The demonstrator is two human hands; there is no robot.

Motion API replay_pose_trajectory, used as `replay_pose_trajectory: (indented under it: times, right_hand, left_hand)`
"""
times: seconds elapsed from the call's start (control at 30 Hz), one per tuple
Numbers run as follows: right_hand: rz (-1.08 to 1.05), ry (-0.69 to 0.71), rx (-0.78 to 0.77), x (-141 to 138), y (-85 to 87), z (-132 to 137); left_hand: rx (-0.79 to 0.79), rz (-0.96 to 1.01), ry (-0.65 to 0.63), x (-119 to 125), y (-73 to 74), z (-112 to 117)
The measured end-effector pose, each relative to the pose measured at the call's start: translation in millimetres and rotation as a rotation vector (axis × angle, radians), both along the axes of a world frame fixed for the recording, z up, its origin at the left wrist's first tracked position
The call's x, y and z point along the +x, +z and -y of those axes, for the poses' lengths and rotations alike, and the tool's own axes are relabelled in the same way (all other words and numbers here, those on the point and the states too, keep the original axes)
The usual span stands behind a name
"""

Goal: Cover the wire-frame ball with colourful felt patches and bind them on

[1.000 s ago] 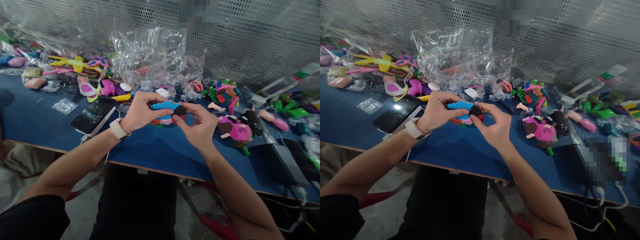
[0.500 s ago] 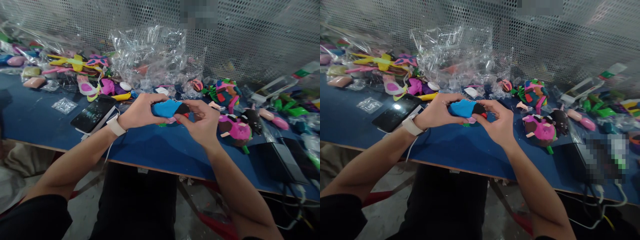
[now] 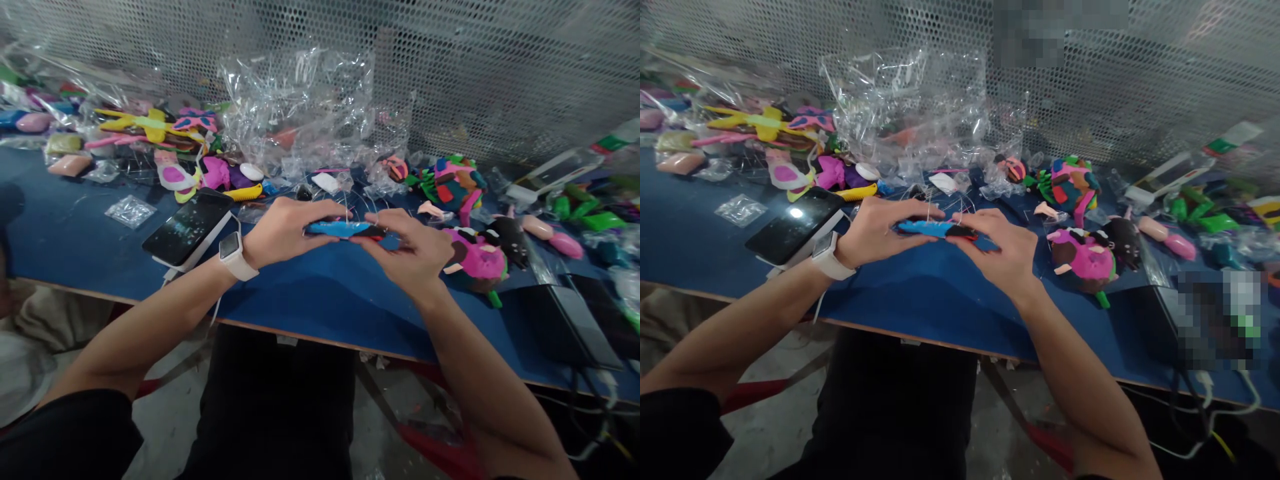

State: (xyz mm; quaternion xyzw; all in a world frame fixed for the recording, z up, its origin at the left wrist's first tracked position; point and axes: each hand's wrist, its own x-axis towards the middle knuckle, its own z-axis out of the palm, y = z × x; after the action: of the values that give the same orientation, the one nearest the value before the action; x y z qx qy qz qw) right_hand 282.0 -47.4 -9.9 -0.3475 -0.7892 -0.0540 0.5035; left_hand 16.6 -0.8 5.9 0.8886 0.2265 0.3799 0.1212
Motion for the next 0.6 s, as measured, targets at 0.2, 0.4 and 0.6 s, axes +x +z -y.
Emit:
replay_pose_trajectory:
  times: [0.2,0.4,0.6]
  right_hand:
    - [0.527,0.263,-0.036,25.3,-14.4,56.0]
    - [0.502,0.299,-0.375,38.6,-32.0,103.7]
    - [0.141,0.14,-0.518,21.7,-3.3,71.0]
  left_hand:
    - [0.063,-0.412,-0.185,-55.8,-15.2,68.0]
    - [0.027,-0.478,-0.197,-93.3,-30.2,117.4]
    - [-0.138,-0.349,0.009,-79.0,-9.1,90.3]
